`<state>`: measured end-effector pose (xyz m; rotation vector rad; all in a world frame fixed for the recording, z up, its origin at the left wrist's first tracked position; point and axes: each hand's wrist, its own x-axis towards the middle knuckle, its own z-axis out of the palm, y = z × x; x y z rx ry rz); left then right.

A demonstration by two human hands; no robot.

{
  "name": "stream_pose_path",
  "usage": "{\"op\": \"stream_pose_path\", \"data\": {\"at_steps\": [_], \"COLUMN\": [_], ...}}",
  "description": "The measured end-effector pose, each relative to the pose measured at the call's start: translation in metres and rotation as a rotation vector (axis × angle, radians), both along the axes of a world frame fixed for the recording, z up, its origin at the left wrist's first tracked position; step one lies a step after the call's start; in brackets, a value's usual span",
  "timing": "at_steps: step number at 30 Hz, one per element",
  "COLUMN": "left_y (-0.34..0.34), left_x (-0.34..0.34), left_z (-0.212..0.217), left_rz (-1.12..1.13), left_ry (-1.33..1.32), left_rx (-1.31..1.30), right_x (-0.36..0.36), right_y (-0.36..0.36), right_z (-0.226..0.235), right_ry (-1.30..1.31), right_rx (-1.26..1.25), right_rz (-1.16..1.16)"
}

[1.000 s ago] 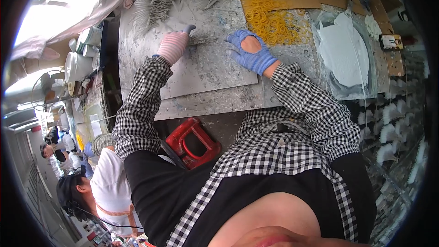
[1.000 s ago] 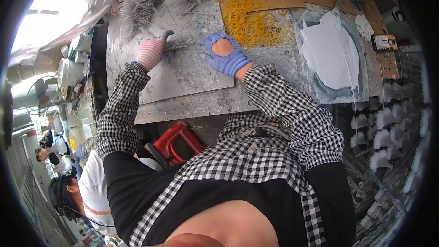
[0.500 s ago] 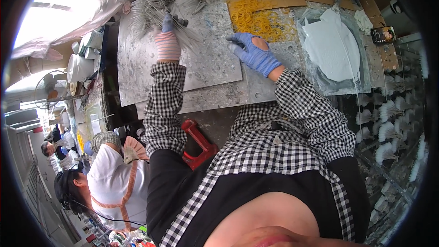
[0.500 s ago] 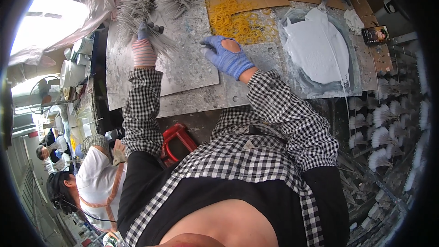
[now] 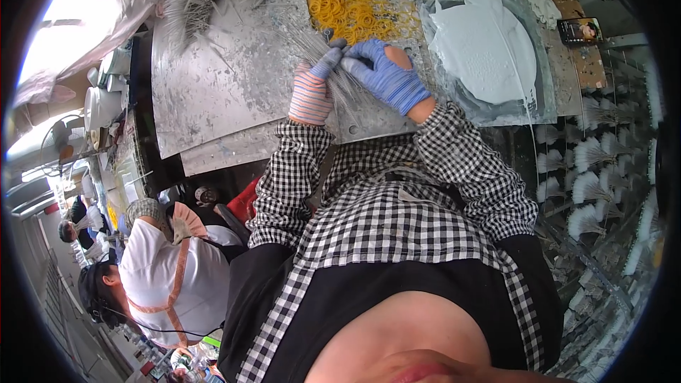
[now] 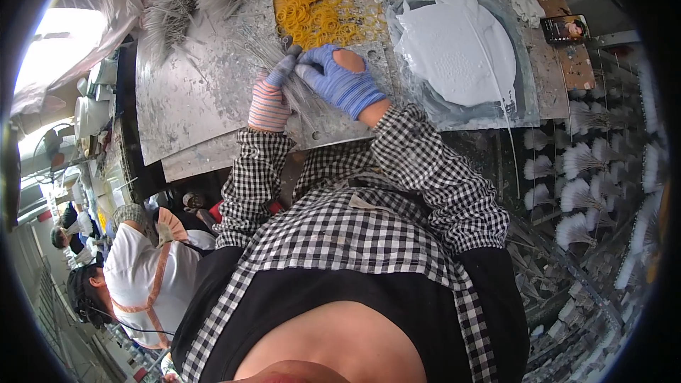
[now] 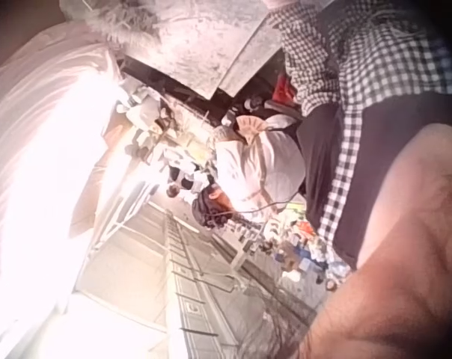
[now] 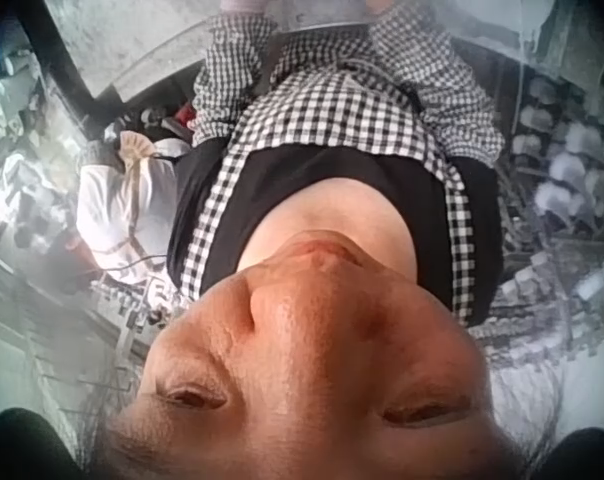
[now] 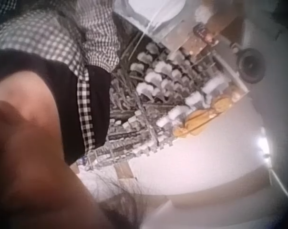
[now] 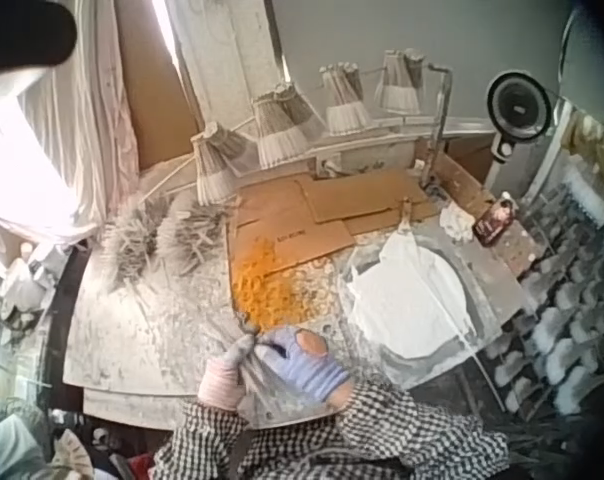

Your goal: Assembling and bundling bristles into brush heads and securing them with rubber bands.

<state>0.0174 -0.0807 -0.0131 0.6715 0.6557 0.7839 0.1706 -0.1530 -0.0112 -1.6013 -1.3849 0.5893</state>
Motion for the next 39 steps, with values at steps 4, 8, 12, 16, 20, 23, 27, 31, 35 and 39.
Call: {"op": "stream_pose_path", "data": {"at_steps": [4, 8, 12, 16, 20, 23, 27, 31, 35, 39], "left_y": [-0.004, -0.005, -0.01, -0.015, -0.026, -0.03, -0.029, -0.026, -0.073, -0.102], "left_x": [-0.003, -0.004, 0.002, 0.005, 0.003, -0.001, -0.023, -0.032, -0.003, 0.002], "left_z": [-0.003, -0.009, -0.001, 0.003, 0.014, 0.024, 0.015, -0.001, 0.024, 0.006], "left_rz": [-0.078, -0.079, -0.011, -0.053, -0.143, -0.214, -0.143, -0.191, -0.491, -0.654], "left_ry": [-0.016, -0.065, 0.036, 0.052, 0.266, 0.32, 0.216, 0.113, 0.237, 0.146], "left_rx": [-0.002, -0.046, 0.051, 0.079, 0.239, 0.269, 0.137, 0.038, -0.008, 0.121], "right_x": [0.012, 0.019, 0.022, 0.018, 0.03, 0.038, 0.063, 0.116, 0.089, 0.083], "right_y": [-0.011, -0.021, -0.033, -0.034, -0.043, -0.056, -0.081, -0.101, -0.09, -0.062], "right_z": [0.0, -0.006, -0.001, -0.01, 0.0, 0.0, 0.014, 0.047, 0.068, 0.062], "right_ry": [0.068, 0.001, -0.088, -0.245, -0.165, -0.067, -0.036, -0.16, -0.602, -0.477], "right_rx": [-0.103, 0.164, -0.012, 0.019, -0.155, -0.095, -0.051, -0.263, -0.136, -0.151], "right_rz": [0.009, 0.068, 0.205, 0.167, 0.259, 0.228, 0.044, -0.041, 0.532, 0.506]}}
